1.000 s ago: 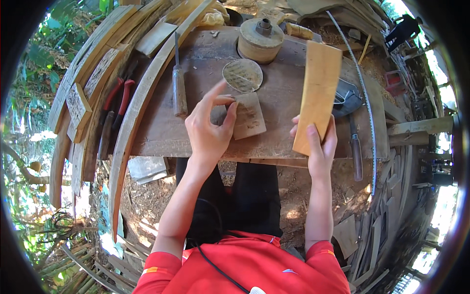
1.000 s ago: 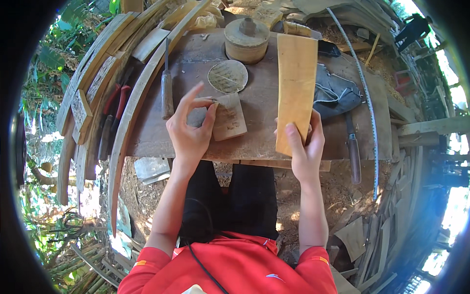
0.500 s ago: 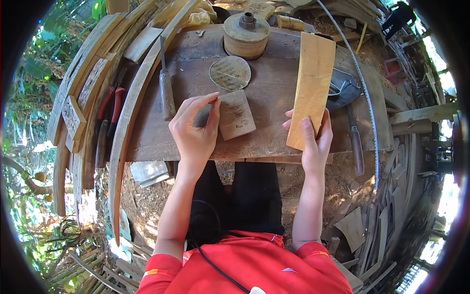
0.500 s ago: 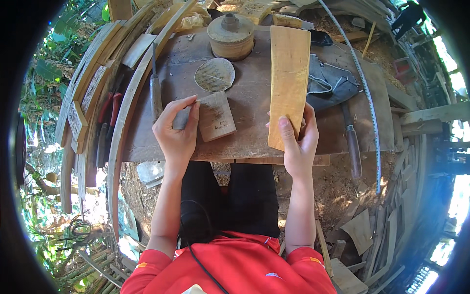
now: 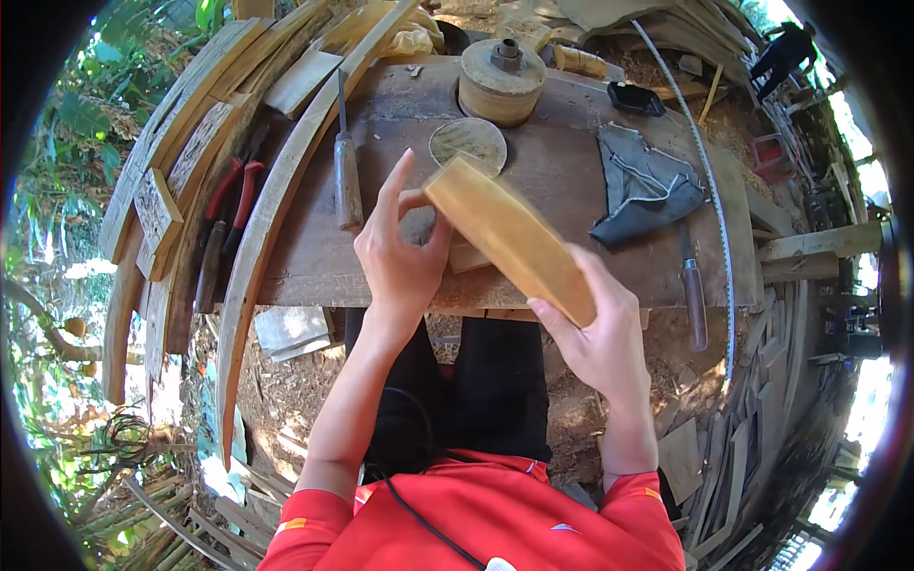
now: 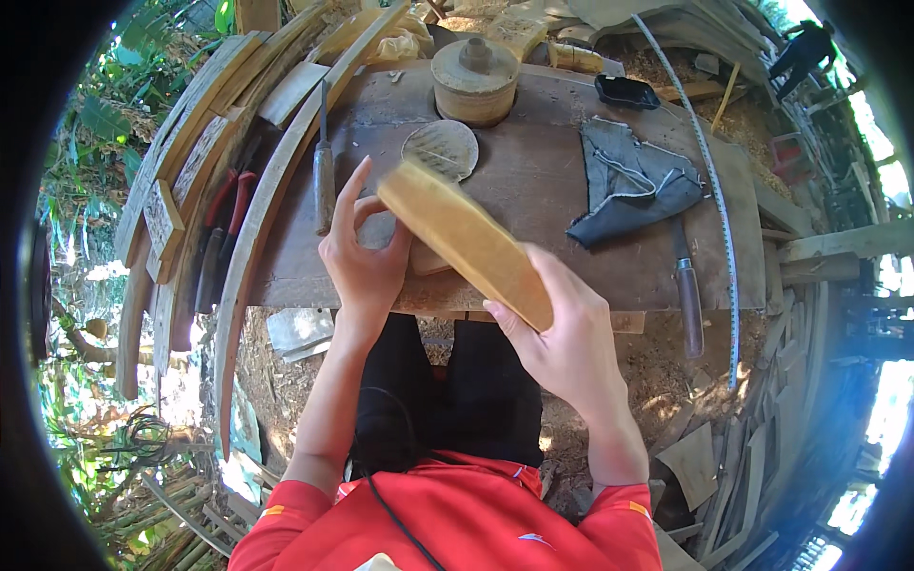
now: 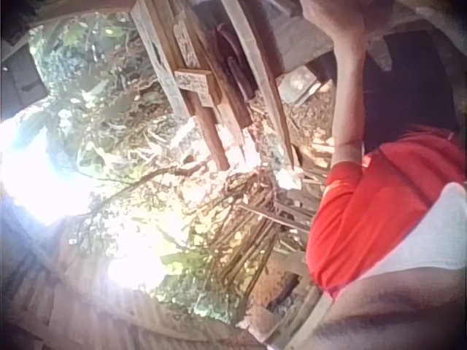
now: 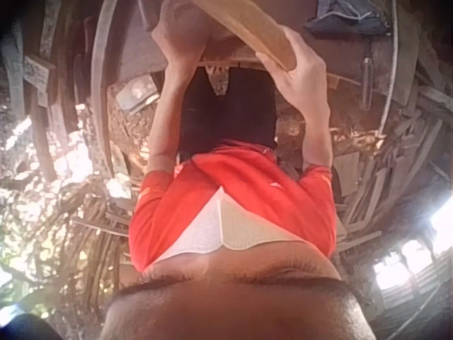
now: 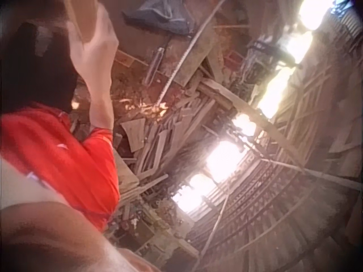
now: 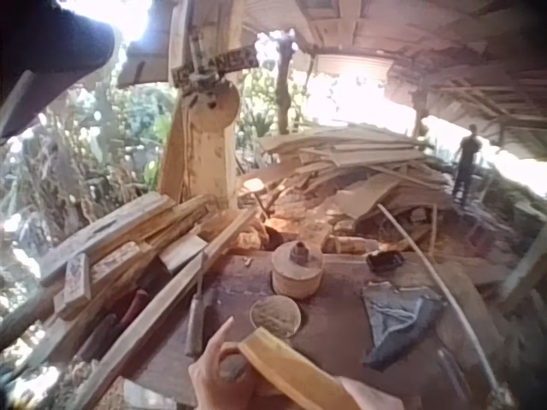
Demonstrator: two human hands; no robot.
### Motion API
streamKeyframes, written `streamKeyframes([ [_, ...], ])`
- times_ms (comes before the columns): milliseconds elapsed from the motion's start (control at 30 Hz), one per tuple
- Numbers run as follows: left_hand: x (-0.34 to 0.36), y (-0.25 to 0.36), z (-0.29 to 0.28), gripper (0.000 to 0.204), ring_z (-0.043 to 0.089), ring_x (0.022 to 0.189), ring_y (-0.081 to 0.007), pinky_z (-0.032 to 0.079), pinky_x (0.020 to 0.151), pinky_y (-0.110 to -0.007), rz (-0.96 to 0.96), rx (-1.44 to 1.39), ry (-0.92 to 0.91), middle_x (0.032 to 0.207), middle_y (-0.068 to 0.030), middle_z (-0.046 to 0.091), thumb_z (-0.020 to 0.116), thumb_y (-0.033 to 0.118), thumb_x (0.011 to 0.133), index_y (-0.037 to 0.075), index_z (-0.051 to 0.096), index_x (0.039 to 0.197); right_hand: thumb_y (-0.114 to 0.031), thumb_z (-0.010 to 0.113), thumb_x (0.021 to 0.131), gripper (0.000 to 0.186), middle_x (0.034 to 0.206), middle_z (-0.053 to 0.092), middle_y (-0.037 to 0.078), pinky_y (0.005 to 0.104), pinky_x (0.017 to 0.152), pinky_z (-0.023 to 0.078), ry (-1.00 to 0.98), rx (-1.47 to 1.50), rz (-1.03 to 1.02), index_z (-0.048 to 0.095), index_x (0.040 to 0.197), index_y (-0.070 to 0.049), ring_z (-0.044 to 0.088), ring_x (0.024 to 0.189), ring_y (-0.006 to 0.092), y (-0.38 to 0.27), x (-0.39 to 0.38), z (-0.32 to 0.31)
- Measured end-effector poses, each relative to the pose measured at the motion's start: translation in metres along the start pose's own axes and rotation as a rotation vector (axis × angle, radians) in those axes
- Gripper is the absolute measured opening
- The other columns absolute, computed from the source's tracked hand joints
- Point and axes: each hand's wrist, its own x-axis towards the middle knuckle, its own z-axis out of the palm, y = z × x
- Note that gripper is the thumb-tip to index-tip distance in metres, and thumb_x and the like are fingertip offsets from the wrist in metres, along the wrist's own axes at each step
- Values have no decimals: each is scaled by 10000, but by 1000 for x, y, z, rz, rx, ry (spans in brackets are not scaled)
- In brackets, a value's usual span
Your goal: The person uses a chisel to carve and shape a rectangular block of wood. They repeatedly scrape the surface of the wood, pause to inspect the progress, and then continue carving. The person also handles a sanding block and a cloth, wiping the wood and the tools during the process.
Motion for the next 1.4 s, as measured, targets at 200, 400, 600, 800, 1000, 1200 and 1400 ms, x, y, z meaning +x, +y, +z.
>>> streamKeyframes([
  [200,-3,-5,0,734,790,946,-237,582,876,-344,17,12,2,970,-89,807,837,10,810,76,575,1493,-193,853,907,526,1119,735,218,408,882,586,263,118,1,601,1305,40,758,1006,371,-8,-13,9],
  [400,-1,-7,2,763,777,894,-250,585,832,-359,119,7,33,938,-77,796,831,-15,807,82,553,1510,-211,861,900,554,1110,739,207,412,869,585,177,97,-10,595,1311,48,757,996,378,-17,-18,11],
  [600,-1,-4,1,751,771,899,-247,583,830,-363,58,2,25,939,-67,793,835,-8,803,78,565,1499,-197,860,898,548,1080,740,209,411,842,586,91,89,5,599,1314,46,761,979,371,-8,-12,7],
  [800,-4,-5,0,708,783,924,-229,576,870,-348,54,30,-9,947,-77,806,835,15,839,69,572,1494,-237,815,950,513,1107,747,204,396,874,586,66,69,49,597,1328,31,763,999,322,5,-5,3],
  [1000,3,2,0,374,785,919,-216,576,862,-321,143,-34,22,958,-106,804,808,-30,855,28,749,1220,-247,643,1078,380,1130,749,205,347,833,618,189,797,305,541,1307,39,761,944,207,53,7,14],
  [1200,3,2,-5,177,772,908,-215,578,851,-312,150,-127,-87,970,-127,793,791,-89,826,-17,781,987,-257,670,1071,473,1138,758,194,342,844,613,234,755,313,500,1396,42,765,963,216,57,7,24],
  [1400,1,6,-5,182,769,926,-225,578,869,-320,154,-110,-135,973,-129,793,785,-93,816,-19,777,982,-248,685,1064,510,1163,755,201,339,880,598,176,789,330,480,1434,36,765,978,211,59,2,20],
])
